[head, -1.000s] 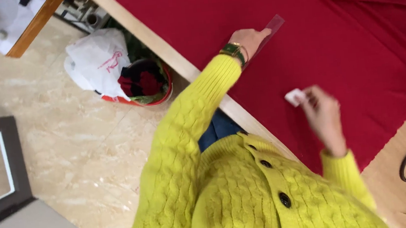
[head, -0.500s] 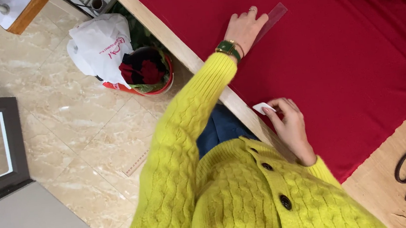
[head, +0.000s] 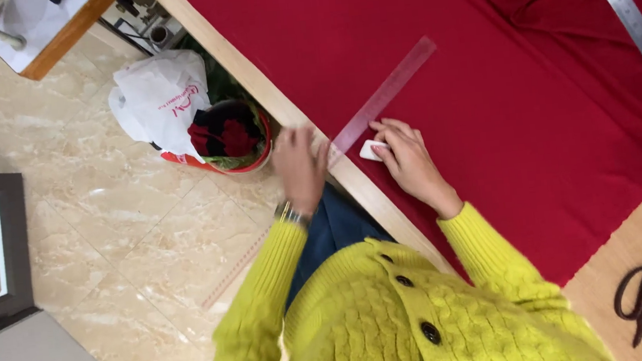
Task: Measuring, marking with chalk, and cutting red fabric on a professional cutting table.
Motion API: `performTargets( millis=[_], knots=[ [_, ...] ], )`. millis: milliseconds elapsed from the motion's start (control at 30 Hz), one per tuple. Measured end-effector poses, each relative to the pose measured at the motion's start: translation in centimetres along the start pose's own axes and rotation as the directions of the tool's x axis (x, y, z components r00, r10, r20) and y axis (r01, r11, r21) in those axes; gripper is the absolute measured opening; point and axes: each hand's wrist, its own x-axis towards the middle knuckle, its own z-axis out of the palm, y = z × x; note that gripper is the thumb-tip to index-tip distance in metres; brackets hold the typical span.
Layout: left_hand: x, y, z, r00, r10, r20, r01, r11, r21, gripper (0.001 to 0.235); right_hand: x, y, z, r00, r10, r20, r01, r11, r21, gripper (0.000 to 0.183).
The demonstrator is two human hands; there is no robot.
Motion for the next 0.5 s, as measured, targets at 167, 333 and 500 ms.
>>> performTargets(
  millis=[167, 333, 500],
  knots=[
    [-6.3, -4.5, -1.0, 0.924, -0.215, 0.317, 0.282, 0.942, -0.181, 0.033, 1.7, -1.4, -0.4, 0.995, 0.088, 0.043, -0.088, 0.996, 0.000, 0.014],
    [-2.2, -9.1, -1.3, 0.782, -0.320, 0.535, 0.504, 0.830, -0.240, 0.022, 5.6, -3.1, -0.2, 0.993, 0.118, 0.022, -0.118, 0.993, 0.017, 0.014],
    [8.5, -16.9, -6.6, 0.962, -0.222, 0.160, 0.236, 0.969, -0.074, 0.027, 12.3, -5.6, 1.6, 0.992, 0.090, -0.086, -0.089, 0.996, 0.021, 0.013]
  ],
)
